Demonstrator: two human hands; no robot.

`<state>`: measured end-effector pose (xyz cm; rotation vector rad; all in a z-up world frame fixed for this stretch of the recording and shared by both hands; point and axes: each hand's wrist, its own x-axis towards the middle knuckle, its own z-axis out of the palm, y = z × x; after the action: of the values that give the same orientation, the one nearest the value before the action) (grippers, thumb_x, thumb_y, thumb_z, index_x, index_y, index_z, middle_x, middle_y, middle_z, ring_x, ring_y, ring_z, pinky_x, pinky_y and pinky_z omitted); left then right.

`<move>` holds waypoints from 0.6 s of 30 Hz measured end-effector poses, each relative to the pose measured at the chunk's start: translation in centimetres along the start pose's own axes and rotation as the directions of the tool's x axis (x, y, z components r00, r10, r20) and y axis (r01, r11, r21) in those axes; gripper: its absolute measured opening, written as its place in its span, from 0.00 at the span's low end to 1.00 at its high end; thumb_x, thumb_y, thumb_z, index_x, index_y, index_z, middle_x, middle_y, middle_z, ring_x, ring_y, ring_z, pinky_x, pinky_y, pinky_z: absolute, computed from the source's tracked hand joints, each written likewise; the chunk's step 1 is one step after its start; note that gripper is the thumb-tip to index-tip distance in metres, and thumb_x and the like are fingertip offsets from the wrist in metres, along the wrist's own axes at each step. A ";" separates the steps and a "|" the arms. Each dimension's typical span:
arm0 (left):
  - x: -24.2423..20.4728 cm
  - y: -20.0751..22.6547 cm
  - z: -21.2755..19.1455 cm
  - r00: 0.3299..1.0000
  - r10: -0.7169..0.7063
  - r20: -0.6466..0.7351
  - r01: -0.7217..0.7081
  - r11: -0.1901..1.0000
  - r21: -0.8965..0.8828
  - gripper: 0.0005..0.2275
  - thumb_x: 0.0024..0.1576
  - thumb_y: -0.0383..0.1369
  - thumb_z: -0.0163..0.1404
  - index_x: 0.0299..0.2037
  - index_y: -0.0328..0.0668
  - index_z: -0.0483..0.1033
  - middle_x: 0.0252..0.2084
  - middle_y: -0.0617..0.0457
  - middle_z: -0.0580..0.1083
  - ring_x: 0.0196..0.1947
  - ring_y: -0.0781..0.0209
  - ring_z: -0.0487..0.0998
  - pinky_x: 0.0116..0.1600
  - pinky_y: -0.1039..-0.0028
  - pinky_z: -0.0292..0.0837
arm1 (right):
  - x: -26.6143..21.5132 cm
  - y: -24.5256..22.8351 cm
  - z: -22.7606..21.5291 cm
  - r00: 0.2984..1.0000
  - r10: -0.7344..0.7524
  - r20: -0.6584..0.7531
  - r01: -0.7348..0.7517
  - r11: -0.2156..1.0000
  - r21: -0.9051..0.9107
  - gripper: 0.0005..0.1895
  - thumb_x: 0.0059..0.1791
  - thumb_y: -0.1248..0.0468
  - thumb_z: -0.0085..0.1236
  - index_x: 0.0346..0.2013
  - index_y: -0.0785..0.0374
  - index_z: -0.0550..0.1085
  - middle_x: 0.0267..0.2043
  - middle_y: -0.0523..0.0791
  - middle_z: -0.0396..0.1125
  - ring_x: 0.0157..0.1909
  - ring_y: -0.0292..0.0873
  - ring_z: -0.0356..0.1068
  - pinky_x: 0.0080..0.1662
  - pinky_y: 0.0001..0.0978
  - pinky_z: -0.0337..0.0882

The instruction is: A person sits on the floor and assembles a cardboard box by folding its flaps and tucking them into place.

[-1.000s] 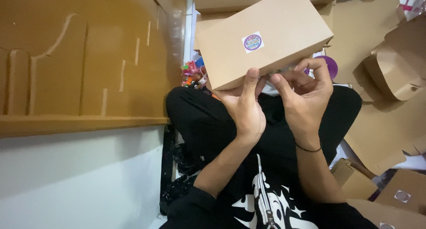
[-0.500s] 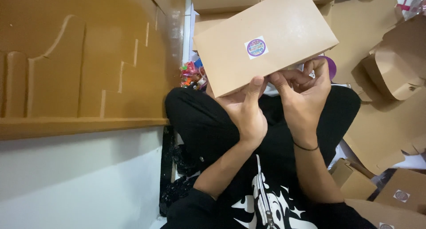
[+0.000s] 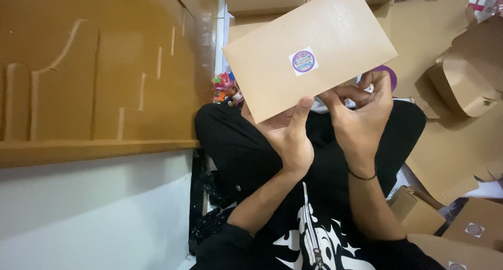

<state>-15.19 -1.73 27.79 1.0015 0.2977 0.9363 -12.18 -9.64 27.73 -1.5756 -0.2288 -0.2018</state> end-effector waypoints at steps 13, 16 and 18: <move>-0.7 -0.5 -0.9 0.999 -0.043 -0.028 0.042 0.998 -0.055 0.42 0.48 0.19 0.62 0.70 0.51 0.49 0.60 0.50 0.64 0.59 0.57 0.70 0.65 0.56 0.71 | 0.1 4.8 -0.6 0.995 -0.020 -0.098 0.025 0.999 0.046 0.33 0.48 0.56 0.77 0.45 0.54 0.55 0.30 0.43 0.70 0.30 0.36 0.70 0.35 0.24 0.70; -0.7 1.2 0.0 0.991 -0.133 -0.010 0.130 0.983 -0.127 0.39 0.51 0.20 0.61 0.70 0.48 0.49 0.59 0.50 0.64 0.60 0.57 0.70 0.64 0.54 0.73 | -0.1 4.0 0.0 0.991 -0.070 -0.116 0.080 0.993 0.082 0.32 0.47 0.54 0.77 0.44 0.56 0.58 0.33 0.40 0.66 0.34 0.38 0.74 0.40 0.28 0.75; -0.5 2.0 0.7 0.985 -0.169 0.038 0.173 0.971 -0.163 0.38 0.53 0.20 0.59 0.71 0.47 0.48 0.58 0.51 0.63 0.60 0.57 0.69 0.64 0.50 0.73 | 0.3 4.2 0.0 0.987 -0.101 -0.125 0.113 0.989 0.095 0.32 0.47 0.53 0.77 0.42 0.58 0.58 0.34 0.40 0.62 0.36 0.39 0.75 0.44 0.30 0.76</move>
<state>-16.17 -2.11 29.71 0.8198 0.2764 0.7785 -10.79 -9.74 23.80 -1.4457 -0.2265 -0.3623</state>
